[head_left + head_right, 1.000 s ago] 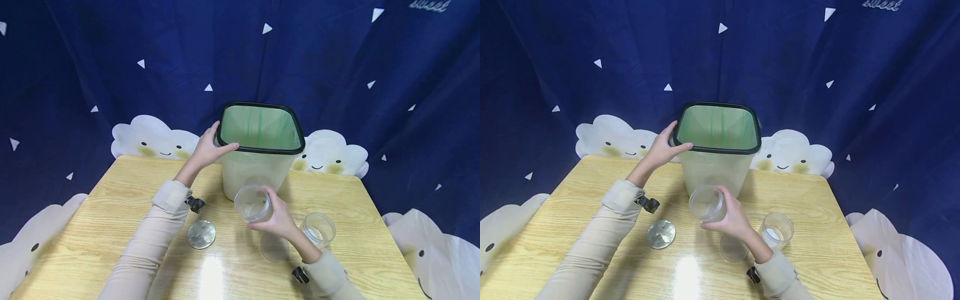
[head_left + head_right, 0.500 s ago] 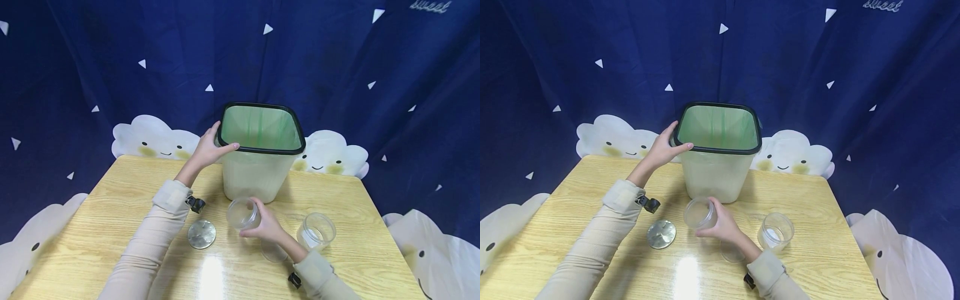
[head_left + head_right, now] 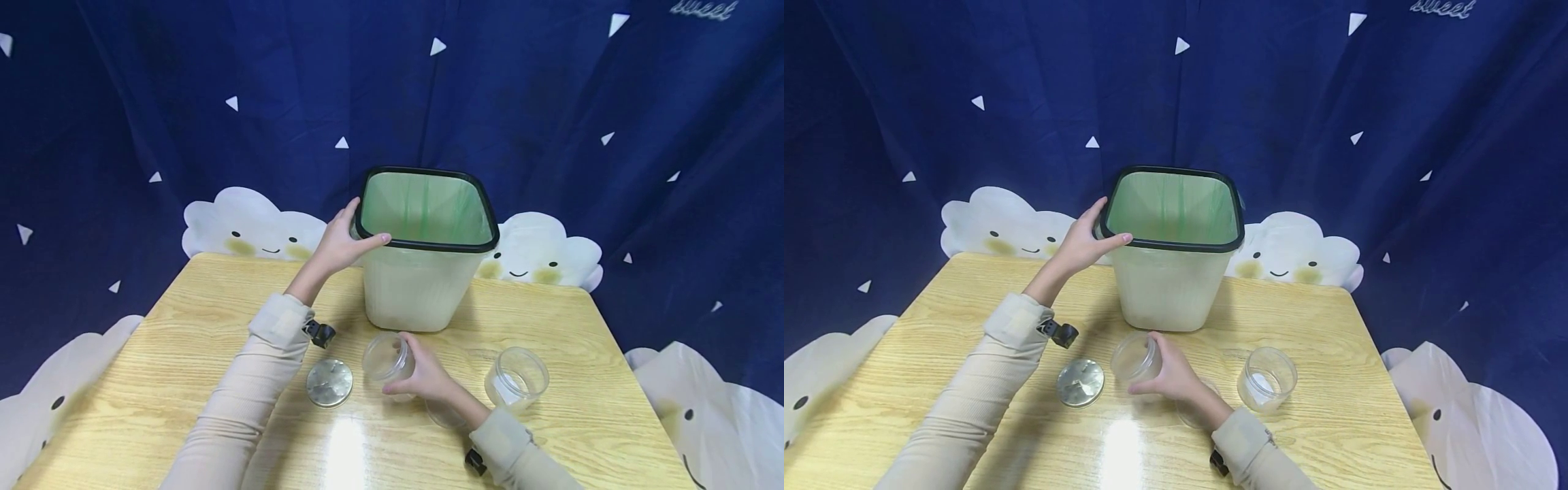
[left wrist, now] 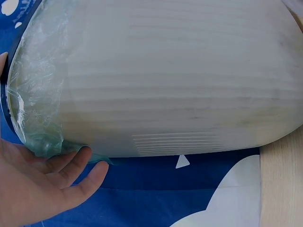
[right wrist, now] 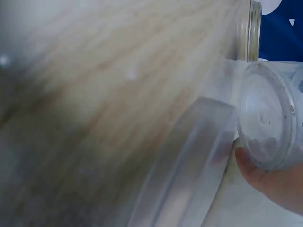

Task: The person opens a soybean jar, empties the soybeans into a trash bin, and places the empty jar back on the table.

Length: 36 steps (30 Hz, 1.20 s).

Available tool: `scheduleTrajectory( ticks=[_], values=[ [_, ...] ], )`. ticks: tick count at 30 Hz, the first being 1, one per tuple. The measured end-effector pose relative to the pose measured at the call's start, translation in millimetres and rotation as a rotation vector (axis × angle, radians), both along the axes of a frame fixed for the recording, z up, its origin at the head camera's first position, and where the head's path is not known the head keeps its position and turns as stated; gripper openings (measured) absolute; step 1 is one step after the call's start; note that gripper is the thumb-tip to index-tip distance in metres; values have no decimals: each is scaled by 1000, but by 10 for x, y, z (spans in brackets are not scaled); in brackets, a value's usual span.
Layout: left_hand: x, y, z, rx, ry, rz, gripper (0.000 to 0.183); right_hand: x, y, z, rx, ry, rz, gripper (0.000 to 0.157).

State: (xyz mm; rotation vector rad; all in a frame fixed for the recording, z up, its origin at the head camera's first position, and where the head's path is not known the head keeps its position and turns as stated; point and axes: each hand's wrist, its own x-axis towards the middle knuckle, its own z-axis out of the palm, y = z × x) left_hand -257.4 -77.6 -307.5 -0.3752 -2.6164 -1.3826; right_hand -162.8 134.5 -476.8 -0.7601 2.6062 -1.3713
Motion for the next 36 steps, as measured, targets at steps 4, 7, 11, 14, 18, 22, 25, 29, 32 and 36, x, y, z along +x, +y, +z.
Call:
scheduleTrajectory(
  ticks=[4, 7, 11, 14, 18, 22, 25, 29, 32, 36],
  values=[
    [-3, 5, 6, 0, 3, 0, 95, 1, -12, -18, -6, -9, -2, 98],
    [1, 5, 8, 2, 3, 0, 95, 8, -12, -7, 0, -34, -25, 99],
    [8, 5, 13, 6, 3, -1, 95, 15, 8, 7, -2, -81, -57, 99],
    [5, 6, 14, 8, 2, -3, 95, 21, 37, 12, -8, -111, -76, 98],
    [1, 12, 10, 9, -2, -4, 95, 28, 80, -2, -14, -116, -61, 98],
    [1, 19, 7, 13, -10, -4, 95, 30, 105, -77, -52, -119, -12, 97],
    [7, 22, 9, 12, -14, -7, 95, 59, 101, -103, -110, -158, 12, 96],
    [10, 21, 9, 20, -8, -6, 94, 141, 69, 24, -190, -220, 45, 93],
    [5, 16, -7, 37, 4, -3, 93, 177, 74, 129, -175, -221, 60, 91],
    [3, 7, -56, 60, 23, 9, 89, 134, 156, 104, -42, -126, 41, 85]
  ],
)
